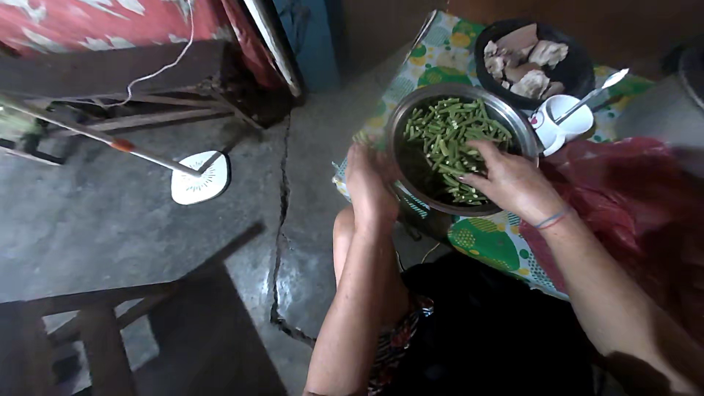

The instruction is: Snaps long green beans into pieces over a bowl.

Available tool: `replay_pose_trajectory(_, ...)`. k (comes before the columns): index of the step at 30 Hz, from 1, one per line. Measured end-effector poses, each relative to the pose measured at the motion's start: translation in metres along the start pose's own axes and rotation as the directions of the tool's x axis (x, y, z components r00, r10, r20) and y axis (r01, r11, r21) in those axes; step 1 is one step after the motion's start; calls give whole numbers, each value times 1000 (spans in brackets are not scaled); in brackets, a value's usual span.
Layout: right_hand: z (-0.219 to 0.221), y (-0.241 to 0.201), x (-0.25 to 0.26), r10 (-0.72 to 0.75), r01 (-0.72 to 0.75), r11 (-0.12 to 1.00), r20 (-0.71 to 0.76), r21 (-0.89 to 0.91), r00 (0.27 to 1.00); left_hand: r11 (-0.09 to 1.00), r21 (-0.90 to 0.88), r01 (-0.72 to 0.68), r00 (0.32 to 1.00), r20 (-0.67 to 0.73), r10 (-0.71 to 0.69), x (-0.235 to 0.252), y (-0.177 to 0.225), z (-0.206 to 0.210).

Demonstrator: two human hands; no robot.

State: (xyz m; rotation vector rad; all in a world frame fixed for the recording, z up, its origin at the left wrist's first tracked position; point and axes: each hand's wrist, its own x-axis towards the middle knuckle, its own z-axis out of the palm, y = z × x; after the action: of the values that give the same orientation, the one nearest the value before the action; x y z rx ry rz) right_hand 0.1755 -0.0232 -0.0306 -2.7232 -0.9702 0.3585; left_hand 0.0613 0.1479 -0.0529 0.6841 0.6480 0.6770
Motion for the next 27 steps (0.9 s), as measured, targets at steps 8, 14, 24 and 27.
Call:
replay_pose_trajectory(8,14,-35,12,-143,152,979,75,-136,987,999,17,27,999,30,-27,3,1,-3)
replay_pose_trajectory(14,-14,-12,-18,-114,112,993,56,34,992,965,229,-126,906,422,19,-7,-9,-6)
replay_pose_trajectory(24,-8,-17,-27,-207,277,661,-186,698,961,811,516,-275,657,717,-233,-25,-23,3)
replay_pose_trajectory(27,-14,-6,-27,-117,235,615,-207,753,971,770,539,-341,599,756,-264,-24,-21,5)
